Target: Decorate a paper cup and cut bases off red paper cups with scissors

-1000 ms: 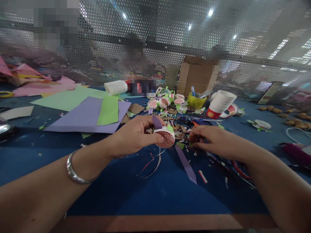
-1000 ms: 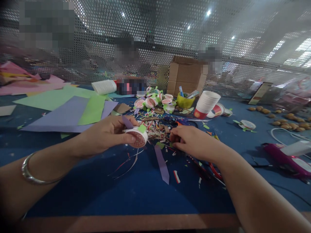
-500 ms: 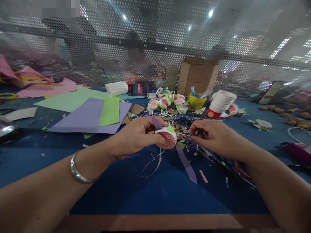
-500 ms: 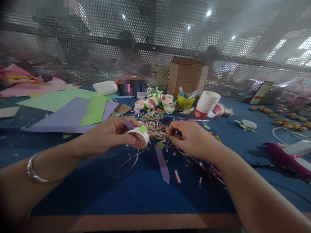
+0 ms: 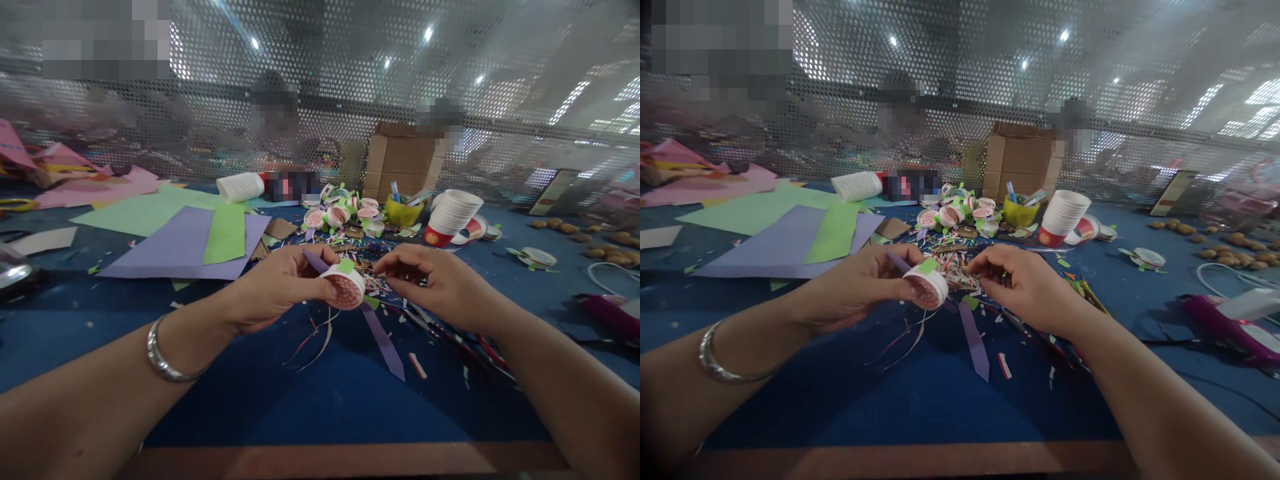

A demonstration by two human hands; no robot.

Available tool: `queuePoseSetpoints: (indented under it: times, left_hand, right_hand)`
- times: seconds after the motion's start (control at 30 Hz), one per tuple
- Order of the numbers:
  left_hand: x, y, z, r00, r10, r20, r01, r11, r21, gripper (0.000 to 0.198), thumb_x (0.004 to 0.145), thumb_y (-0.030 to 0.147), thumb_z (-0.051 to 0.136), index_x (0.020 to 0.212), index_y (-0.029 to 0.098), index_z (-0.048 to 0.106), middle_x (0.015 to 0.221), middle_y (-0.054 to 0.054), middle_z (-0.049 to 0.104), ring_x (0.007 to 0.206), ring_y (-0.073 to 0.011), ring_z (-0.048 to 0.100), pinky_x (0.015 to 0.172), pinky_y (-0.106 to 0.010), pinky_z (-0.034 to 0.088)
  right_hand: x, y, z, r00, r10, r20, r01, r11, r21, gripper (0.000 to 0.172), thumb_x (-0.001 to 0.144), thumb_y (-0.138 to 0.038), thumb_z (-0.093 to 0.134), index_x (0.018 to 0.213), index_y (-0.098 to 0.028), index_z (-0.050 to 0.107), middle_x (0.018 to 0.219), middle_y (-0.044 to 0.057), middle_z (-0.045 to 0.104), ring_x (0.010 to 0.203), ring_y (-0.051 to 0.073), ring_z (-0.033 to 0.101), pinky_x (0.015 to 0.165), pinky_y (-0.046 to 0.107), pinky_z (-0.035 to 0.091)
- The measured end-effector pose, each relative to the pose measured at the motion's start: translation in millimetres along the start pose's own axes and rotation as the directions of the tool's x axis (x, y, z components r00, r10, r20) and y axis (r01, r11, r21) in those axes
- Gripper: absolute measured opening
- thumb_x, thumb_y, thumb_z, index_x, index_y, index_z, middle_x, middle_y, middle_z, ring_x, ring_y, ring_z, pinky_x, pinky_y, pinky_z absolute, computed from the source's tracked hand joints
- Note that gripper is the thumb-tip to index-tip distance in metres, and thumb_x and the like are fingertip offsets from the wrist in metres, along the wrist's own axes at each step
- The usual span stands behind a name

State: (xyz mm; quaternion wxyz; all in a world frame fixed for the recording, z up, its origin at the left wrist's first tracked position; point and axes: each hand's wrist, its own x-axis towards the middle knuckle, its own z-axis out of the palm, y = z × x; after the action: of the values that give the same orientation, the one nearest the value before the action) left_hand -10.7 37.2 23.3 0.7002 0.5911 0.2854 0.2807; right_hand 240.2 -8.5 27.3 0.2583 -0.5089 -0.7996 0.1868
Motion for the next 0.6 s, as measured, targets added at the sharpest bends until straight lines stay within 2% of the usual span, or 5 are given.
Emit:
queuePoseSetpoints:
  times: [0.13,0.3,0.47,0.6]
  left_hand:
    - [0,1,0.2,1.0,0.023,-0.001,-0.023,0.998,0.052,0.026,0.07,0.015,0.084,0.081,0.015,0.061,0.08,-0.001,0.077,0.08,-0.013,0.072,0.077,-0.023,0.051]
    - [0,2,-0.6,0.999,0.026,-0.043,-0.022,0.996,0.089,0.027,0.07,0.018,0.085,0.082,0.017,0.061,0.08,0.0,0.076,0.081,-0.0149,0.071,0.077,-0.026,0.049]
    - [-4,3,3.1,1.0,-0.015,0.016,0.015,1.0,-0.01,0.024,0.069,0.011,0.082,0.083,0.015,0.062,0.083,-0.001,0.074,0.082,-0.0137,0.07,0.081,-0.025,0.049]
    - [-6,3,5.0,0.994,-0.048,0.1,0.062,0.989,-0.134,0.023,0.071,0.009,0.078,0.086,0.015,0.061,0.08,-0.001,0.072,0.076,-0.0121,0.068,0.076,-0.023,0.05]
  right_hand:
    - [-1,-3,-1,1.0,0.012,-0.006,-0.012,0.999,0.052,0.009,0.093,-0.022,0.062,0.096,-0.021,0.07,0.092,0.002,0.067,0.077,0.013,0.06,0.068,0.026,0.047]
    - [-3,-9,-2,0.998,0.066,0.013,-0.067,0.971,0.229,0.009,0.094,-0.03,0.064,0.095,-0.022,0.067,0.087,0.0,0.068,0.077,0.014,0.06,0.069,0.026,0.048]
    - [-4,-18,2,0.996,0.088,-0.001,-0.08,0.91,0.407,0.011,0.091,-0.031,0.068,0.089,-0.021,0.066,0.075,-0.003,0.062,0.063,0.01,0.053,0.056,0.022,0.041]
    - [-1,-21,9,0.996,0.092,-0.012,-0.074,0.87,0.488,0.01,0.092,-0.03,0.067,0.09,-0.02,0.065,0.075,-0.003,0.062,0.06,0.008,0.051,0.055,0.022,0.041]
